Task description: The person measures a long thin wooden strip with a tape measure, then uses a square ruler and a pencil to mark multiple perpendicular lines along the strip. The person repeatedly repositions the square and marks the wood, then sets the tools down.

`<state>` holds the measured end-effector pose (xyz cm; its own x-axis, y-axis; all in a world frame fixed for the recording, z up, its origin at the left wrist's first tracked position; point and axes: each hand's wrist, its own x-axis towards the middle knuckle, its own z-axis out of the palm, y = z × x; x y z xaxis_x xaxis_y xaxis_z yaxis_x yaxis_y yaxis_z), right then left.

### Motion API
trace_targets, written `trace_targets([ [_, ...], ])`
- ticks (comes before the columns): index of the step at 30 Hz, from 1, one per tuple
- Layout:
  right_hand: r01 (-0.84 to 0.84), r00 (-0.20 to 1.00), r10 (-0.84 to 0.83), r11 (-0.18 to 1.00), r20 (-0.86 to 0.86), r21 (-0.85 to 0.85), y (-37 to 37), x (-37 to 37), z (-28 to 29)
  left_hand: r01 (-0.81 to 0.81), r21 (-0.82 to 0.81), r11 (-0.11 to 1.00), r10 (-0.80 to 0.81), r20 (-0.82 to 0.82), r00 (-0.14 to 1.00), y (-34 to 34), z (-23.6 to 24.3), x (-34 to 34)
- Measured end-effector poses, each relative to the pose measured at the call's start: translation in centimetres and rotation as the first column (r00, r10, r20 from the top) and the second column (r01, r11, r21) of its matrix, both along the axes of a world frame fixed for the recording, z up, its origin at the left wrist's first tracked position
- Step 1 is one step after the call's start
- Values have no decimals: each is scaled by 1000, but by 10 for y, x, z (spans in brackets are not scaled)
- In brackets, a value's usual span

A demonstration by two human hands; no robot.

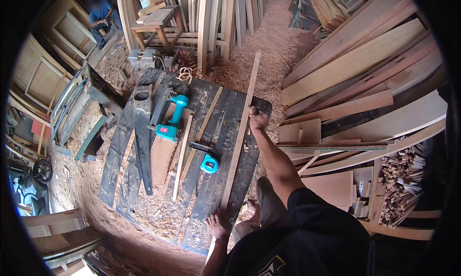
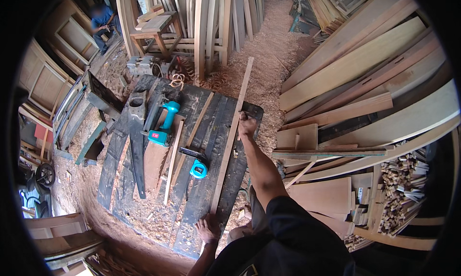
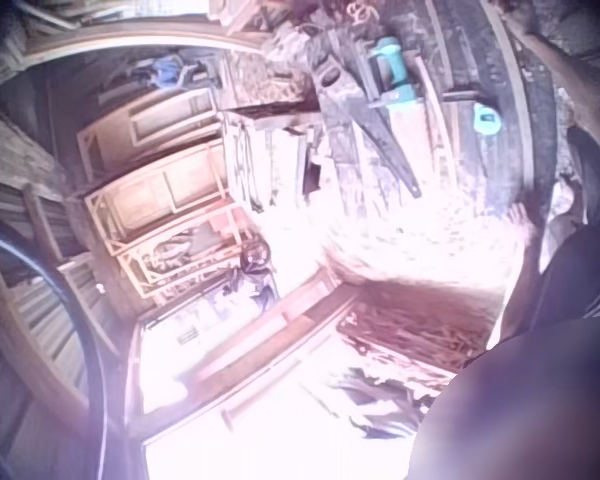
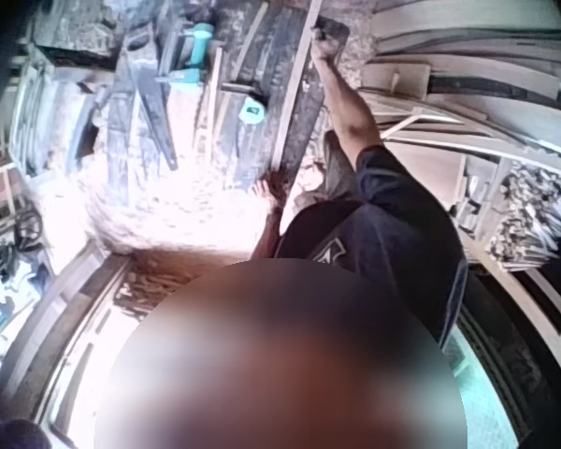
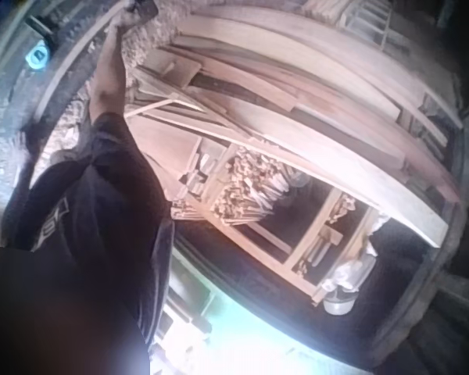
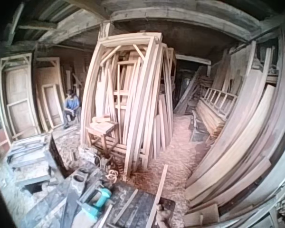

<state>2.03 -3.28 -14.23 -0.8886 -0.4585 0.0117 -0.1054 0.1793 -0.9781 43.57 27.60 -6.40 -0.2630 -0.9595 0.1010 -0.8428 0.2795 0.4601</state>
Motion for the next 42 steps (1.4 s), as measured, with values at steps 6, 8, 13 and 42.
trace_targets([
  [6, -24, 999, 23, 999, -35, -28, 27, 32, -10, -9, -23, 1000, 9, 15, 1000, 0, -7, 1],
  [8, -49, 998, 48, 998, -29, -43, 40, 44, -7, -12, -28, 1000, 12, 16, 1000, 1, -11, 1],
  [13, -28, 998, 36, 990, 55, -139, 67, 80, 6, 8, -29, 1000, -8, 0, 1000, 0, -17, 4],
  [42, 45, 959, -20, 995, -282, 84, 248, 285, -6, -32, 159, 987, 127, -631, 765, -2, 2, 16],
])
